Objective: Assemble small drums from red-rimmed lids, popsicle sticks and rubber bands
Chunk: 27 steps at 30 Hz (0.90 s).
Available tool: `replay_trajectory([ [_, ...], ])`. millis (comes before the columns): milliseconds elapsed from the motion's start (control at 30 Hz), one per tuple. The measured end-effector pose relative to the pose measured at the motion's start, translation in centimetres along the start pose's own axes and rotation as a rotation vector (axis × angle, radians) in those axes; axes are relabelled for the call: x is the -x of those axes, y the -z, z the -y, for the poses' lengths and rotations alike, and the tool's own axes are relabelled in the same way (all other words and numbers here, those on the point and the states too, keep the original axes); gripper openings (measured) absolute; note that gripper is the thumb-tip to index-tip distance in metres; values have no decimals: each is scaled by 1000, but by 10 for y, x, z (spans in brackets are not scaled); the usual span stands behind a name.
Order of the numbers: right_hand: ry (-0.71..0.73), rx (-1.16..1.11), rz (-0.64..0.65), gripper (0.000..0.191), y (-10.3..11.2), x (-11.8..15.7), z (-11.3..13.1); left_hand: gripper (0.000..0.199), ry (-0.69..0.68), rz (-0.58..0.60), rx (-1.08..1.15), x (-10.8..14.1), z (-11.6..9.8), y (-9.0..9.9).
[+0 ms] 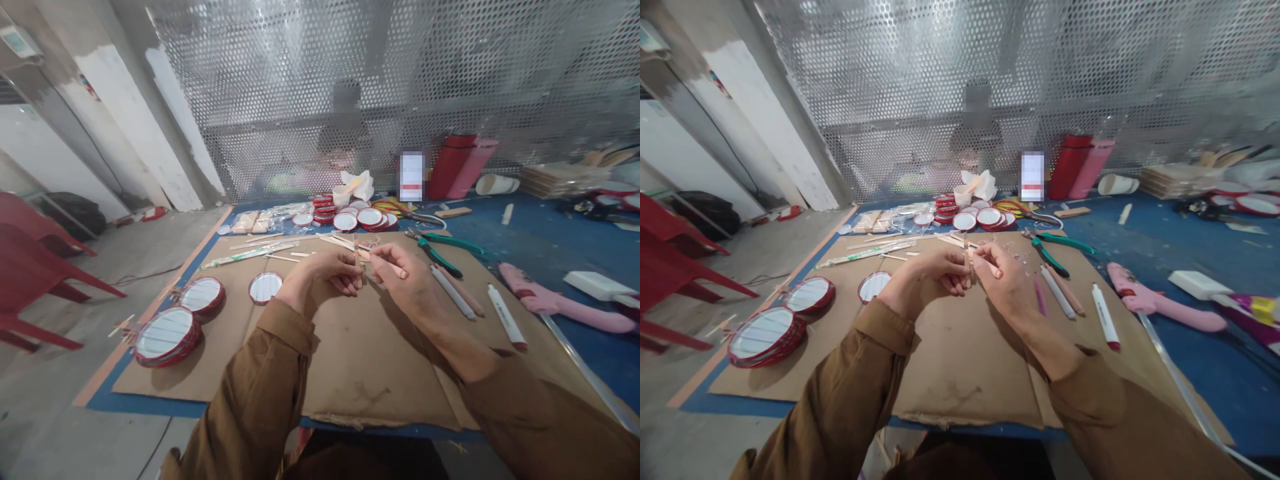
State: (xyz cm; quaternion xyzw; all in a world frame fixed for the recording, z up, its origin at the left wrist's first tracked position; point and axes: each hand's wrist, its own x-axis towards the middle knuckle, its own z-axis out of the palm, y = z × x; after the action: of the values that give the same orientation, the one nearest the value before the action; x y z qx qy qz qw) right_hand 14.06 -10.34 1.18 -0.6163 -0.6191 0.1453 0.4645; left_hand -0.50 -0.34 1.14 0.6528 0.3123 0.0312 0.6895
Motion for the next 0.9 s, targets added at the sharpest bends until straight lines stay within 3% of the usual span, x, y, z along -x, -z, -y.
replay_trajectory([
  [900, -31, -29, 57, 21, 1, 0, -1, 16, 3, 38, 4, -4, 2, 2],
])
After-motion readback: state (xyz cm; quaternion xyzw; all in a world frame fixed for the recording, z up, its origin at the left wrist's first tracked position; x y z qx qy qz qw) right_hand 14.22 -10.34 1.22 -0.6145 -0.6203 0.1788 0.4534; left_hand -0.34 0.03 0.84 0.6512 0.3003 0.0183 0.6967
